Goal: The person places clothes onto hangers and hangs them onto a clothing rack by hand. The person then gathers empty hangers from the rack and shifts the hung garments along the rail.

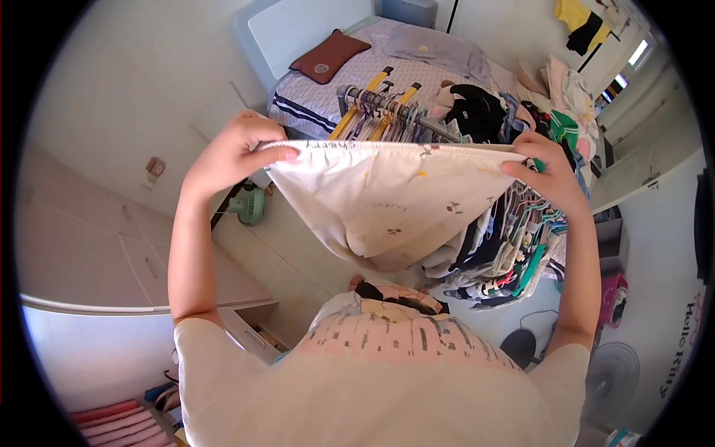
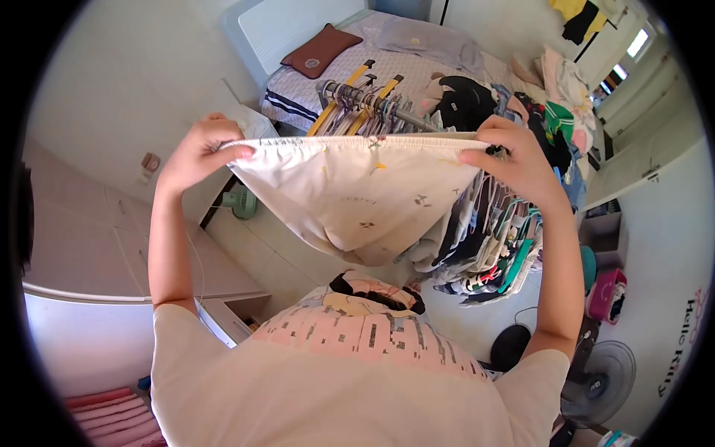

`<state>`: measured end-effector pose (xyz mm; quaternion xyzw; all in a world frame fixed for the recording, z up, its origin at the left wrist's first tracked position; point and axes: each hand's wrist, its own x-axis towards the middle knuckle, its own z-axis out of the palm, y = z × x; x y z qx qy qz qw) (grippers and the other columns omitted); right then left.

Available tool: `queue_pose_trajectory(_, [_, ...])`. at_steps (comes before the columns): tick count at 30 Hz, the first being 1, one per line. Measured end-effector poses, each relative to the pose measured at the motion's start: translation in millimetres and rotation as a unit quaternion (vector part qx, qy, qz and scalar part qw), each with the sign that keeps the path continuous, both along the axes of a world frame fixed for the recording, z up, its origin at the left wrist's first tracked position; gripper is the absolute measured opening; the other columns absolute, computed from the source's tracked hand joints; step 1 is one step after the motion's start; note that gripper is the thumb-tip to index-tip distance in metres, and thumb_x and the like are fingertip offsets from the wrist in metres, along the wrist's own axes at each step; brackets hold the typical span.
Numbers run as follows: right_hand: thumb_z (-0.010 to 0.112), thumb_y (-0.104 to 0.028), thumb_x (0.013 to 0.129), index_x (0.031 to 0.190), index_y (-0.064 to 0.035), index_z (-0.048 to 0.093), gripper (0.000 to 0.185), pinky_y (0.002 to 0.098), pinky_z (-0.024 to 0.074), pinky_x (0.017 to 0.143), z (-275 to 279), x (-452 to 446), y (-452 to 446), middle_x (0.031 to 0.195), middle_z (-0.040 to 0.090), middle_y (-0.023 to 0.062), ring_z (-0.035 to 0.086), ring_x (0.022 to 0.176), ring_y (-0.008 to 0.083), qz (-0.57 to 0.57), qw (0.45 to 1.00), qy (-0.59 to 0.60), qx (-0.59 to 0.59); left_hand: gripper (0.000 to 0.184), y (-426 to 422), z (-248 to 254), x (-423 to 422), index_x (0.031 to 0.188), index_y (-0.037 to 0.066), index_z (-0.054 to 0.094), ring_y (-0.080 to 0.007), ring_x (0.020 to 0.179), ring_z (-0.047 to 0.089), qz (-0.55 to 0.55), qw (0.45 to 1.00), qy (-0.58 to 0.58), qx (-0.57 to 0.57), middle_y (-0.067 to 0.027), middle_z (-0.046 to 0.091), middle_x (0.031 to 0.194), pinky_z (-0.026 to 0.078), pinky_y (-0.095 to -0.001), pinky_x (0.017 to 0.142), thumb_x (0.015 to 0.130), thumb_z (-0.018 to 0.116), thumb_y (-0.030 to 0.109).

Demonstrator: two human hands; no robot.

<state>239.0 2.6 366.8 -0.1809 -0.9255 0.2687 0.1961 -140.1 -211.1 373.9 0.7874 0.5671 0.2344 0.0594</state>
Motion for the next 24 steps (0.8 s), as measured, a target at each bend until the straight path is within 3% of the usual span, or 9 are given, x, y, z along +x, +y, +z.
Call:
queue_pose_trajectory(6, [0.065,-0.005,0.08,0.086,0.0019,0.061,0.011,0.0278,0.0434,0.079,13,-26,-23,0.1,0.057,0.0085,0.054,0.095,0.017,0.107,0.989,0.097,0.014,0.007,-14,19,34,0.088,0.0,0.065,-0.016,0.071,0.059,-0.058,0.995,-0.068,0.04,-0.0047,0.064,0.077,0.044,-0.0289,0.074,0.085,0.062,0.005])
queue_pose_trajectory(8, [0.067,-0.002,0.079,0.092,-0.0004,0.059,0.015,0.0288,0.0441,0.081,14,-36,-29,0.096,0.056,0.005,0.053,0.093,0.0135,0.127,0.957,0.171,-0.195,0.009,-14,12,42,0.091,-0.003,0.064,-0.0093,0.074,0.058,0.023,0.937,-0.349,-0.01,-0.0023,0.063,0.076,0.044,-0.0227,0.066,0.087,0.06,0.003])
queue_pose_trajectory(10, [0.061,0.001,0.079,0.092,-0.0016,0.057,0.014,0.0277,0.0428,0.076,20,-39,-30,0.086,0.057,0.0025,0.052,0.082,0.01,0.151,0.938,0.177,-0.256,0.011,-8,15,39,0.094,-0.005,0.063,-0.0054,0.072,0.054,0.005,0.925,-0.381,-0.009,-0.0014,0.063,0.075,0.043,-0.0205,0.061,0.088,0.06,0.004])
queue_pose_trajectory(12, [0.054,0.003,0.077,0.084,-0.0026,0.057,0.01,0.0245,0.0383,0.07,39,-38,-32,0.071,0.054,0.0003,0.048,0.068,0.0067,0.146,0.951,-0.116,-0.246,0.012,-7,28,37,0.092,-0.003,0.064,-0.0061,0.065,0.052,0.001,0.921,-0.353,-0.163,-0.0002,0.062,0.073,0.042,-0.0231,0.056,0.086,0.063,0.007])
queue_pose_trajectory(13, [0.049,0.001,0.075,0.077,-0.0026,0.055,0.008,0.0259,0.0341,0.07,33,-41,-30,0.06,0.046,0.0003,0.044,0.057,0.0096,0.149,0.984,-0.084,-0.05,0.011,-3,34,38,0.09,-0.001,0.065,-0.0063,0.056,0.048,-0.052,0.966,-0.21,-0.14,-0.0017,0.061,0.07,0.039,-0.0244,0.051,0.085,0.065,0.009])
queue_pose_trajectory(16, [0.052,-0.001,0.073,0.075,-0.0026,0.056,0.004,0.031,0.0332,0.077,35,-28,-16,0.06,0.044,0.0041,0.044,0.056,0.0162,0.093,0.976,0.046,0.191,0.017,-9,28,36,0.085,0.001,0.065,-0.0197,0.055,0.052,0.033,0.983,0.15,-0.097,-0.0099,0.056,0.066,0.041,-0.0308,0.049,0.08,0.07,0.016])
queue_pose_trajectory(20, [0.055,-0.001,0.073,0.083,-0.0059,0.057,0.012,0.0359,0.0301,0.085,35,-22,-24,0.071,0.05,0.0058,0.048,0.069,0.0218,0.016,0.957,0.039,0.287,0.017,-31,17,45,0.085,0.003,0.066,-0.0236,0.059,0.055,0.103,0.986,0.097,0.09,-0.009,0.056,0.065,0.045,-0.0353,0.053,0.075,0.073,0.015])
queue_pose_trajectory(22, [0.06,-0.005,0.074,0.087,-0.0074,0.057,0.013,0.0375,0.0312,0.085,28,-25,-38,0.077,0.052,0.0058,0.05,0.075,0.0225,0.011,0.946,0.072,0.317,0.021,-42,14,47,0.09,0.006,0.068,-0.0225,0.068,0.06,0.111,0.911,0.164,0.361,-0.0088,0.063,0.08,0.047,-0.0316,0.056,0.07,0.076,0.009])
queue_pose_trajectory(24, [0.065,-0.012,0.075,0.087,-0.0075,0.058,0.014,0.0389,0.036,0.081,8,-28,-48,0.079,0.055,0.0072,0.052,0.077,0.0239,0.002,0.948,0.097,0.304,0.027,-56,3,65,0.086,0.005,0.066,-0.0249,0.092,0.057,0.199,0.895,0.17,0.362,-0.0091,0.06,0.103,0.049,-0.0298,0.064,0.062,0.077,0.003])
